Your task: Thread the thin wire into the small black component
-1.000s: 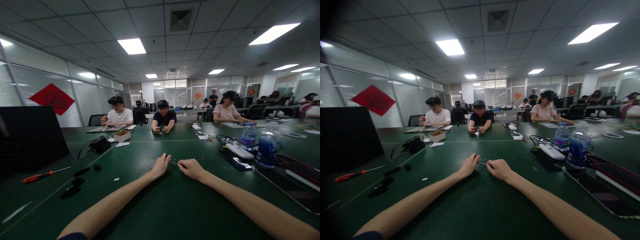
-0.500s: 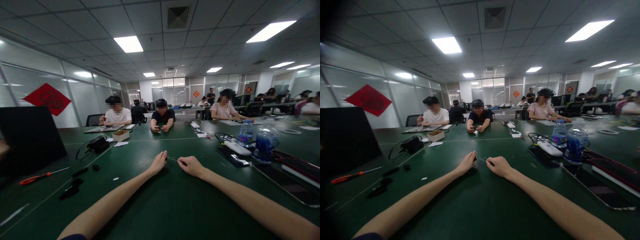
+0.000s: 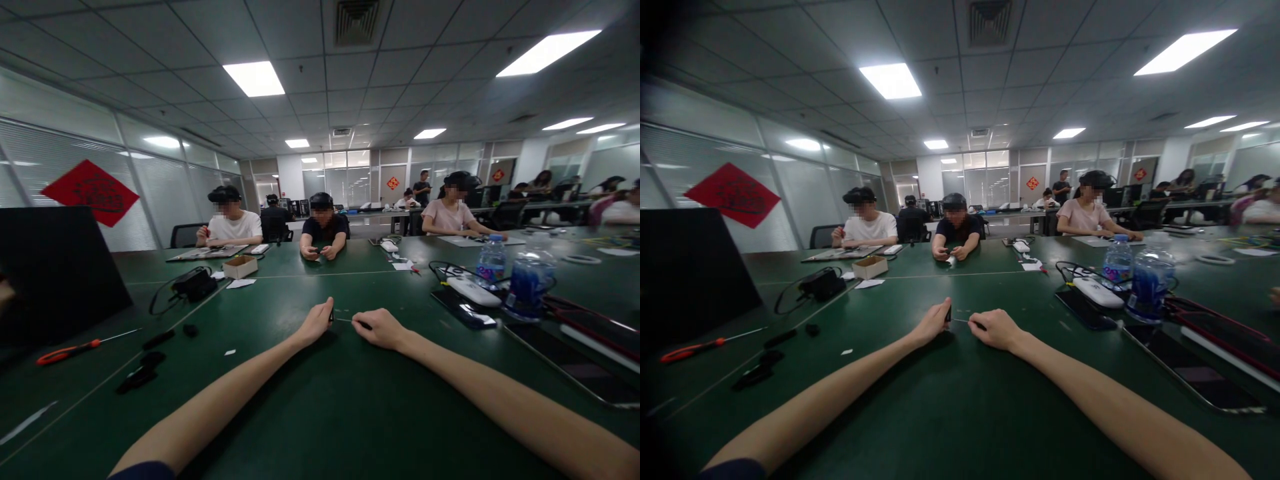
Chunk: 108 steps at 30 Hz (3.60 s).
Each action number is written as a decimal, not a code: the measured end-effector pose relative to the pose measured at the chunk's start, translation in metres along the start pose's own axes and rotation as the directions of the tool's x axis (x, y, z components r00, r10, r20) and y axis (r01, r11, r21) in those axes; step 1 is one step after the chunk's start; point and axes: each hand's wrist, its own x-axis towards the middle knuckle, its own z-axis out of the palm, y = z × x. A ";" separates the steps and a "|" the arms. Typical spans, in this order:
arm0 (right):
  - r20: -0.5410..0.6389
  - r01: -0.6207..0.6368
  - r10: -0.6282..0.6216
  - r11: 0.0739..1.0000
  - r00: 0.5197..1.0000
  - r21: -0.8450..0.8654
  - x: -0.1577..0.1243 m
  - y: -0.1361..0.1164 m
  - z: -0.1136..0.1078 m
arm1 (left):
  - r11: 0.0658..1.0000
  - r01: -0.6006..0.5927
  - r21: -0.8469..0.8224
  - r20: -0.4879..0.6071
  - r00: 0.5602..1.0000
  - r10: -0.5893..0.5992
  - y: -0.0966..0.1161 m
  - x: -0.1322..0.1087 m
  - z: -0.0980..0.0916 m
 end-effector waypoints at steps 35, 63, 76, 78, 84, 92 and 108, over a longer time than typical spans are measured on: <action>-0.022 -0.137 0.139 0.987 0.990 0.085 0.003 -0.003 0.001 | 1.000 -0.003 0.001 0.009 1.000 0.003 0.009 -0.004 -0.006; -0.145 -0.308 0.333 0.935 0.932 0.174 0.004 0.014 0.005 | 0.992 -0.063 0.106 0.012 0.998 0.062 0.001 -0.001 -0.002; 0.042 -0.070 0.065 0.987 0.997 0.147 0.002 0.002 -0.003 | 0.999 -0.002 -0.046 0.013 1.000 0.003 -0.009 0.003 0.000; 0.052 -0.057 0.050 0.988 0.997 0.144 0.002 0.002 -0.004 | 0.998 0.005 -0.057 0.024 1.000 -0.003 -0.009 0.003 0.000; 0.065 -0.044 0.037 0.993 0.997 0.111 0.002 0.002 -0.003 | 0.999 -0.006 -0.031 0.040 0.999 0.007 -0.010 0.003 0.000; 0.089 0.015 -0.008 0.997 0.996 -0.070 0.001 0.000 -0.002 | 0.986 -0.119 0.115 0.007 0.993 0.119 -0.007 0.002 -0.001; -0.075 -0.272 0.281 0.956 0.957 0.106 0.003 0.019 0.009 | 0.977 -0.146 0.157 0.105 0.986 0.131 0.002 -0.004 0.001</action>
